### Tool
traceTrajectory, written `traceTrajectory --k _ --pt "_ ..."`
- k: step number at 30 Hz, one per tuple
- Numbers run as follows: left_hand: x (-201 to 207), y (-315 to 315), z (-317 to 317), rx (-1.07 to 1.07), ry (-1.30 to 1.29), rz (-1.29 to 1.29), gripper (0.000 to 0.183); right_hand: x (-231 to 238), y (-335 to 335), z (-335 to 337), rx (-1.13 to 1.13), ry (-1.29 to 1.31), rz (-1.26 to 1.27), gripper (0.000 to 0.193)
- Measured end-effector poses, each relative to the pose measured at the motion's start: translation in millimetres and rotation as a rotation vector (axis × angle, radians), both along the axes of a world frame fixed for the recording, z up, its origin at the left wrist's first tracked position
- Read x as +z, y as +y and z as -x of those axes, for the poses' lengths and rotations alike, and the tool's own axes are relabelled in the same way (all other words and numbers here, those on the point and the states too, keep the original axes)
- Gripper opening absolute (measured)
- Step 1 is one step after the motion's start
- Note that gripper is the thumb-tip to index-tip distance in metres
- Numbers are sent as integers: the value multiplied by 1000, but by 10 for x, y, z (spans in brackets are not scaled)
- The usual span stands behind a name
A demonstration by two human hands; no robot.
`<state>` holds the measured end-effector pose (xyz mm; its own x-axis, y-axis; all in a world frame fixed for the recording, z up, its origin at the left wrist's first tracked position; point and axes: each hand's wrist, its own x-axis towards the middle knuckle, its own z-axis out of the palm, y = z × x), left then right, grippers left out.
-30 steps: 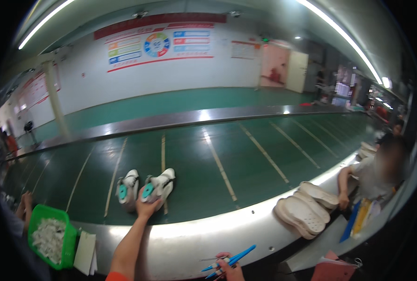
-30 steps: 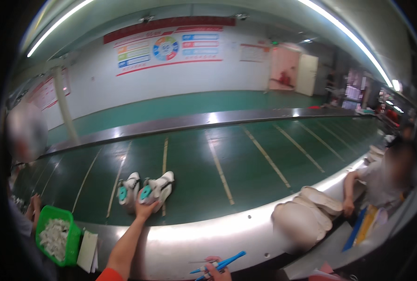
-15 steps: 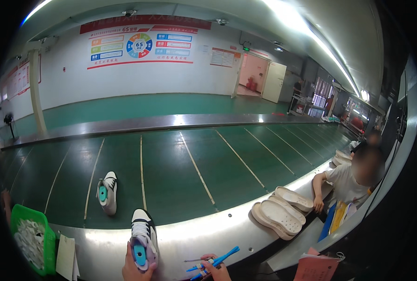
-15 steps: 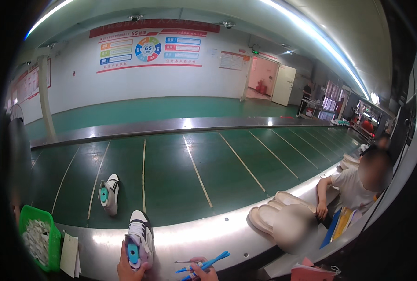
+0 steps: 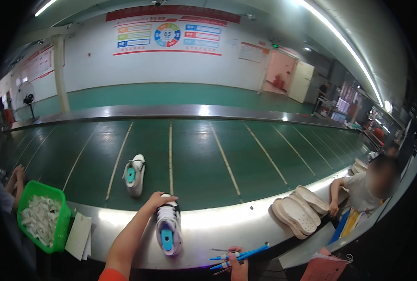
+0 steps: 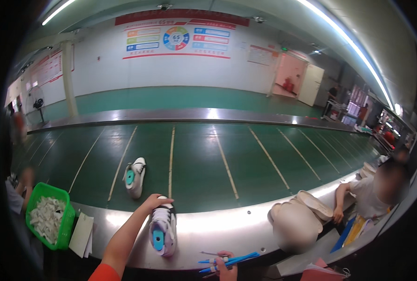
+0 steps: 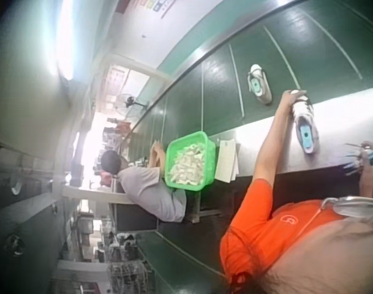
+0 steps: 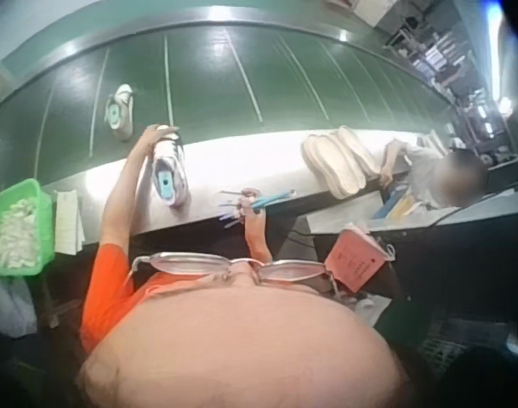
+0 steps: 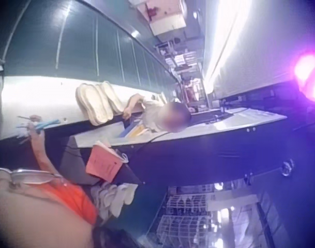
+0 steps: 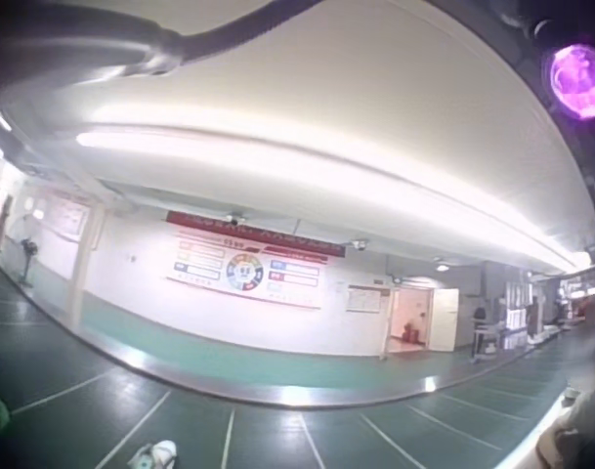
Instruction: The person reviews a document at a factory workstation, then picks up a sneaker from the conveyor belt and uses a blue pen-like tool to mark or inspect the shoe's sole and upper. The person handles the shoe one at a time and places it back on the belt.
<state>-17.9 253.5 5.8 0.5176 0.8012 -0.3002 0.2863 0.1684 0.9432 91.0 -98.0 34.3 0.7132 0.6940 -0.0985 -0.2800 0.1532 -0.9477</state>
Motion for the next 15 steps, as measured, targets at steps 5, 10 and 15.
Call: traceTrajectory --k 5,10,15 --pt "367 -316 143 100 -155 -14 38 160 55 93 -57 -35 -18 16" --pt "1196 -1279 391 30 -458 -482 33 288 140 91 -257 5 -166 23" --pt "1434 -2012 634 -17 -396 -650 35 610 284 207 -330 -177 -403 28"
